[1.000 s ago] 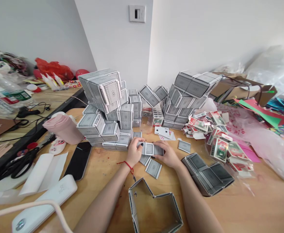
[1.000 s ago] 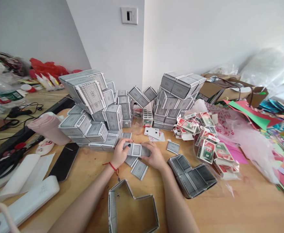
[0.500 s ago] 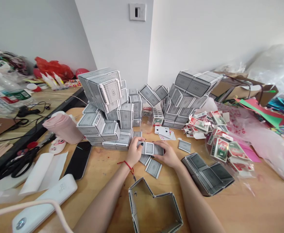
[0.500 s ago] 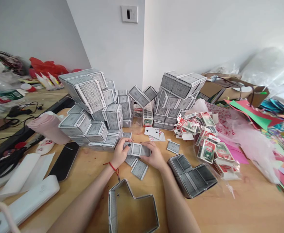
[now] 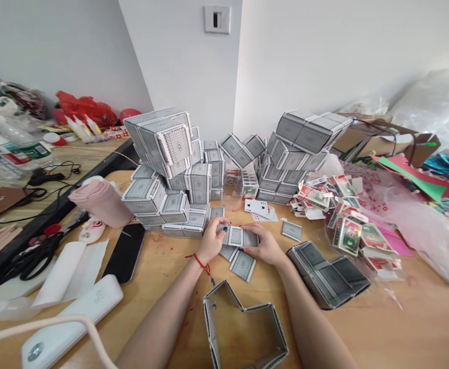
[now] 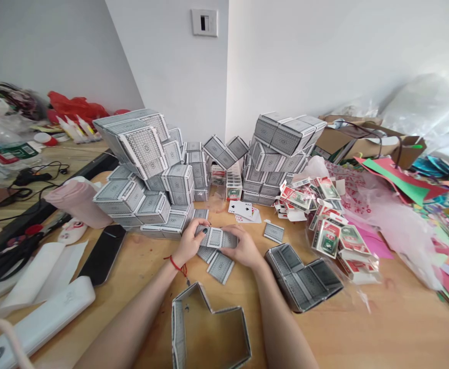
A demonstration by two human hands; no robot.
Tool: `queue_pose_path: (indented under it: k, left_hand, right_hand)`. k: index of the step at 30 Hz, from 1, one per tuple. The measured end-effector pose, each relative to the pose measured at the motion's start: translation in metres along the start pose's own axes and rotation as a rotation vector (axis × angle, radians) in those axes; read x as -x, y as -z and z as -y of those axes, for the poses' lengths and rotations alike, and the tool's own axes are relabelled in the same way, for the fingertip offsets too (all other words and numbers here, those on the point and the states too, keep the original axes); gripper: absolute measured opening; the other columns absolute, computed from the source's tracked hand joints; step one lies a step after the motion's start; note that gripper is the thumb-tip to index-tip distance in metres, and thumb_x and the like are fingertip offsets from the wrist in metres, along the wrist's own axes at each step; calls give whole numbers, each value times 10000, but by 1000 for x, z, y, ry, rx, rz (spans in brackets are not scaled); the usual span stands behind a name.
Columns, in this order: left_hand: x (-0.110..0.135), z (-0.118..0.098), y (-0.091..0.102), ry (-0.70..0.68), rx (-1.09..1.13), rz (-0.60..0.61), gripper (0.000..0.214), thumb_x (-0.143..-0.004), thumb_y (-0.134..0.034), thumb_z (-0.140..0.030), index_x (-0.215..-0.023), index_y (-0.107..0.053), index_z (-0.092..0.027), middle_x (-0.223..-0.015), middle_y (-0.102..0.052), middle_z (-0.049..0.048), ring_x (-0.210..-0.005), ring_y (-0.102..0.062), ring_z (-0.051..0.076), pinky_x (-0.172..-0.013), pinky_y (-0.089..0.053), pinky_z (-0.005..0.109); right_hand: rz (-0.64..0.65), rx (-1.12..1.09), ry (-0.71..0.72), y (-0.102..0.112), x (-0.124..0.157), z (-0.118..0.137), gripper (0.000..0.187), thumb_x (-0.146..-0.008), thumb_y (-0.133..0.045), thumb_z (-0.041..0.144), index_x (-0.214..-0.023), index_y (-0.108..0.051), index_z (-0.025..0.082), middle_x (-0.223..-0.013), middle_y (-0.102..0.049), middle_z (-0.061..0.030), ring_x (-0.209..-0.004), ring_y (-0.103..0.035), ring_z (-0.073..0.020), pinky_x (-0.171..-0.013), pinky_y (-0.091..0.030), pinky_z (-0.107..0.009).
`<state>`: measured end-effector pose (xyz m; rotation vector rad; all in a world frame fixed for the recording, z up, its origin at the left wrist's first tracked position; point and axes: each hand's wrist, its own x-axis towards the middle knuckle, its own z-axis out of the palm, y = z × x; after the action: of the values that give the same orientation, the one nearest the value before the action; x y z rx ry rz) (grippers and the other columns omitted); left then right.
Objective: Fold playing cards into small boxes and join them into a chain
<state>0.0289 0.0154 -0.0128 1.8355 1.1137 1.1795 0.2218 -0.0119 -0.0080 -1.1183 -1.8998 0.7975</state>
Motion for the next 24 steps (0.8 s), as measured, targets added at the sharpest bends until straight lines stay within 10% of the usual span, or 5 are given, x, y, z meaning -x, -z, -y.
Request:
queue_pose_path:
  k: [24]
  left_hand:
    - [2,-5,-2,-41,-98,39,268,-696,-411,-19,-887,-500,-185,-918,-520,44,-918,-483,172,-865,-372,348]
  right_hand:
    - [-24,43,-10,-9,-1,0,520,-594,-700,312,-1082,-552,208,-1051,-582,-86,-976,-536,-232,-865,-405,-387]
